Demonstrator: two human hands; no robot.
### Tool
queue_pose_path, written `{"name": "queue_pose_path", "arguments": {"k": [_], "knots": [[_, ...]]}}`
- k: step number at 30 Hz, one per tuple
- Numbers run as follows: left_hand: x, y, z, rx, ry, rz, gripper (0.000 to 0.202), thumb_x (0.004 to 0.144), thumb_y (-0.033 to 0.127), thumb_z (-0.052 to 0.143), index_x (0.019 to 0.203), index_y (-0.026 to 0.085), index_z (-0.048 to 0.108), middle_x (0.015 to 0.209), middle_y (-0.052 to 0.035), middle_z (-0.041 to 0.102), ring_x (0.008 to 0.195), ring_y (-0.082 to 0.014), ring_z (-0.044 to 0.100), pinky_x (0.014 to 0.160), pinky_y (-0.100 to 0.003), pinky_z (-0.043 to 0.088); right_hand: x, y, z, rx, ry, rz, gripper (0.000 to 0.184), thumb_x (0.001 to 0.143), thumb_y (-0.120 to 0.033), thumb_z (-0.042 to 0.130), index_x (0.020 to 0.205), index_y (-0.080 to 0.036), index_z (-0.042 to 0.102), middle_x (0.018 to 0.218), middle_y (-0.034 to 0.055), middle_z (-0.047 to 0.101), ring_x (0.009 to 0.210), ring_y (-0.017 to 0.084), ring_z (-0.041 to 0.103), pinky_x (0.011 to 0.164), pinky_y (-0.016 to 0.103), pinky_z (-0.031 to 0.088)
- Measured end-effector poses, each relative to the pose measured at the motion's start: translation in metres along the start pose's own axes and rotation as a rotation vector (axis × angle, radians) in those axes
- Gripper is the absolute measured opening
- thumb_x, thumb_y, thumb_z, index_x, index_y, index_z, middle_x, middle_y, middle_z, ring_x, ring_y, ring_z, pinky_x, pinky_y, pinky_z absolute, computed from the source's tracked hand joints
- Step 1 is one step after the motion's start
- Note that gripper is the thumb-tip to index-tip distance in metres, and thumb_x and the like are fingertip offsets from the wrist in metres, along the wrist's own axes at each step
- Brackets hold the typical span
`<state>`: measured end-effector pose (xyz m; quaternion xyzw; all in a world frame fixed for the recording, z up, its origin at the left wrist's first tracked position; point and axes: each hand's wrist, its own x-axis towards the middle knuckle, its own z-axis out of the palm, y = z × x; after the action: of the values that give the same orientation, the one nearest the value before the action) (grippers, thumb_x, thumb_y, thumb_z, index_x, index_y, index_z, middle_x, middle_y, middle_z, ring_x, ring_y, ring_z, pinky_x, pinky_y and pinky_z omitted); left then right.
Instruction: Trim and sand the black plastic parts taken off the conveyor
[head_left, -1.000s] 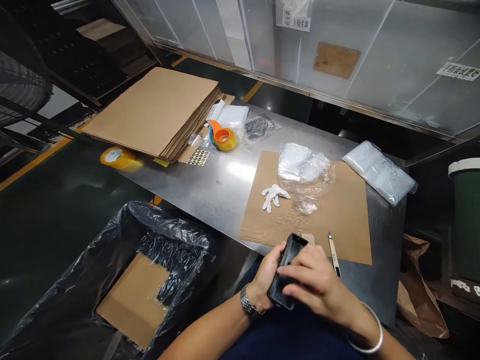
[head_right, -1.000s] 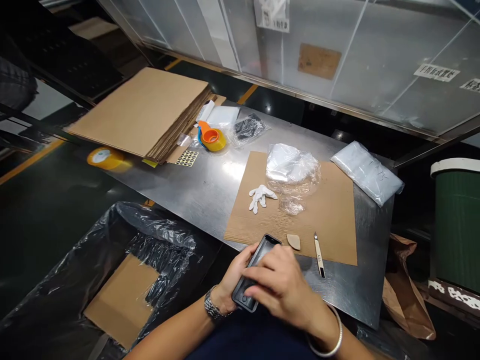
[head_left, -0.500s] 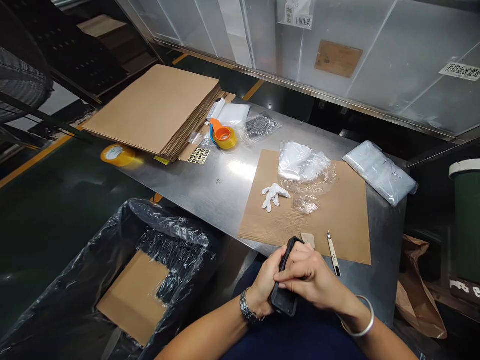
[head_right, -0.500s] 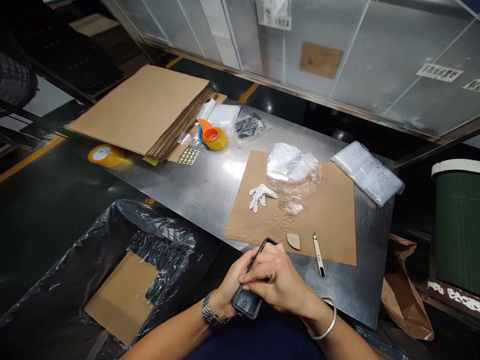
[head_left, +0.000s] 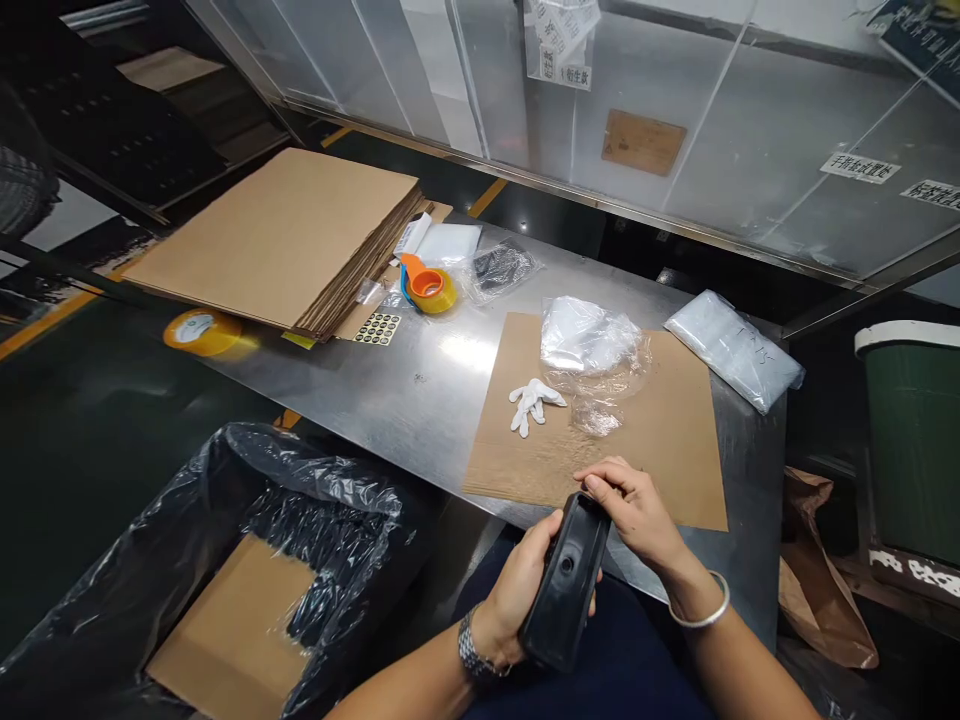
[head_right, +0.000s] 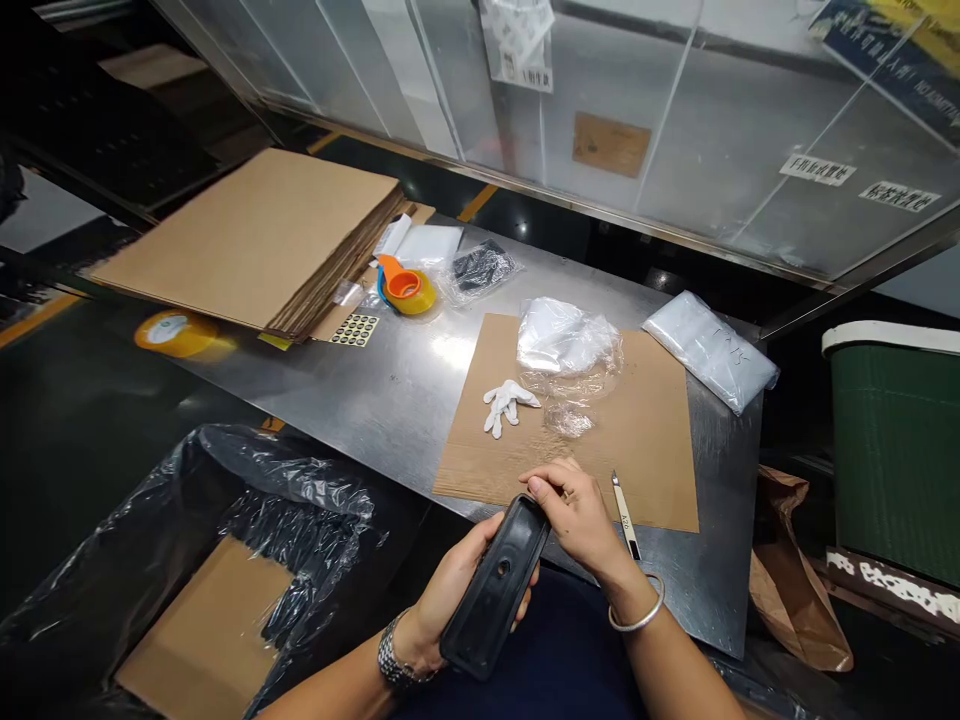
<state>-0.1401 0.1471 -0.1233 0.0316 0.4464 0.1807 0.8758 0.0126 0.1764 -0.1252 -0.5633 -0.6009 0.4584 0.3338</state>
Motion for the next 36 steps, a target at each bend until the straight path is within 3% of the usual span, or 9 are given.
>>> {"name": "queue_pose_path", "arguments": {"k": [3,5,11,16,21,25,27,33,36], "knots": [[0.0,0.0,-0.002,-0.002,-0.035,-0.031,0.055,0.082,0.051,0.034,0.065,0.007,0.062,0.06,-0.0087,0.061,0.041,-0.0126,0.055,0.04,-0.022,0.04,-0.003,-0.003,-0.005,0.081,-0.194,-0.026,0.024,0.085,-0.033,0.05,0.099,-0.019,0.063,0.09,0.0044,0.06,0.083,0.014,0.054,0.072,0.028,0.042],[0.0,0.0,-0.003,0.004,-0.034,-0.049,0.055,0.081,0.051,0.035,0.065,0.007,0.062,0.059,-0.0085,0.061,0.04,-0.0126,0.055,0.039,-0.021,0.04,-0.005,-0.005,-0.008,0.071,-0.235,-0.073,0.024,0.08,-0.031,0.057,0.1,-0.019,0.063,0.09,0.0043,0.059,0.08,0.014,0.054,0.068,0.026,0.042],[-0.002,-0.001,-0.003,0.073,-0.02,-0.079,0.057,0.081,0.054,0.032,0.065,0.007,0.061,0.061,-0.009,0.061,0.039,-0.013,0.056,0.037,-0.021,0.041,-0.004,-0.006,-0.008,0.075,-0.198,-0.059,0.017,0.078,-0.026,0.059,0.089,-0.018,0.069,0.078,0.0043,0.064,0.073,0.013,0.057,0.065,0.025,0.043],[-0.002,-0.004,-0.004,0.102,-0.015,0.021,0.05,0.081,0.052,0.037,0.07,0.009,0.06,0.06,-0.008,0.062,0.04,-0.0129,0.056,0.039,-0.021,0.04,-0.004,0.005,-0.004,0.317,-0.095,0.202,0.022,0.08,-0.033,0.055,0.076,-0.015,0.068,0.067,0.0026,0.062,0.064,0.012,0.055,0.061,0.026,0.043],[-0.002,-0.003,-0.004,0.124,0.073,0.228,0.046,0.079,0.053,0.042,0.069,0.011,0.058,0.056,-0.0063,0.062,0.041,-0.0135,0.055,0.039,-0.021,0.039,-0.023,0.006,0.001,0.227,-0.09,0.192,0.032,0.076,-0.034,0.059,0.105,-0.019,0.057,0.097,0.0054,0.06,0.087,0.016,0.054,0.071,0.027,0.045],[-0.002,-0.004,-0.004,0.137,0.189,0.329,0.035,0.076,0.047,0.051,0.067,0.013,0.057,0.048,-0.0012,0.057,0.037,-0.0124,0.052,0.035,-0.02,0.036,-0.034,0.002,0.015,0.032,-0.008,0.248,0.017,0.08,-0.033,0.052,0.081,-0.017,0.056,0.061,-0.0032,0.051,0.054,0.009,0.046,0.049,0.02,0.038],[-0.002,-0.005,-0.006,0.153,0.193,0.354,0.033,0.076,0.045,0.053,0.069,0.013,0.058,0.05,-0.0015,0.058,0.039,-0.0125,0.052,0.036,-0.021,0.037,-0.034,0.003,0.021,0.037,0.043,0.309,0.024,0.084,-0.036,0.046,0.072,-0.016,0.054,0.052,-0.005,0.046,0.044,0.007,0.04,0.041,0.019,0.032],[-0.002,-0.003,-0.011,0.14,0.093,0.299,0.048,0.082,0.05,0.038,0.074,0.009,0.063,0.057,-0.0058,0.06,0.044,-0.0132,0.054,0.042,-0.023,0.04,-0.027,0.011,0.025,0.472,0.002,0.438,0.038,0.081,-0.05,0.047,0.065,-0.016,0.051,0.048,-0.0046,0.049,0.032,0.004,0.036,0.03,0.016,0.027],[-0.002,-0.003,-0.013,0.121,0.052,0.308,0.049,0.083,0.05,0.036,0.074,0.01,0.063,0.059,-0.006,0.06,0.044,-0.0128,0.054,0.042,-0.023,0.04,-0.03,0.007,0.028,0.551,0.02,0.418,0.032,0.08,-0.047,0.05,0.08,-0.016,0.054,0.057,-0.0034,0.052,0.04,0.004,0.039,0.032,0.015,0.027]]}}
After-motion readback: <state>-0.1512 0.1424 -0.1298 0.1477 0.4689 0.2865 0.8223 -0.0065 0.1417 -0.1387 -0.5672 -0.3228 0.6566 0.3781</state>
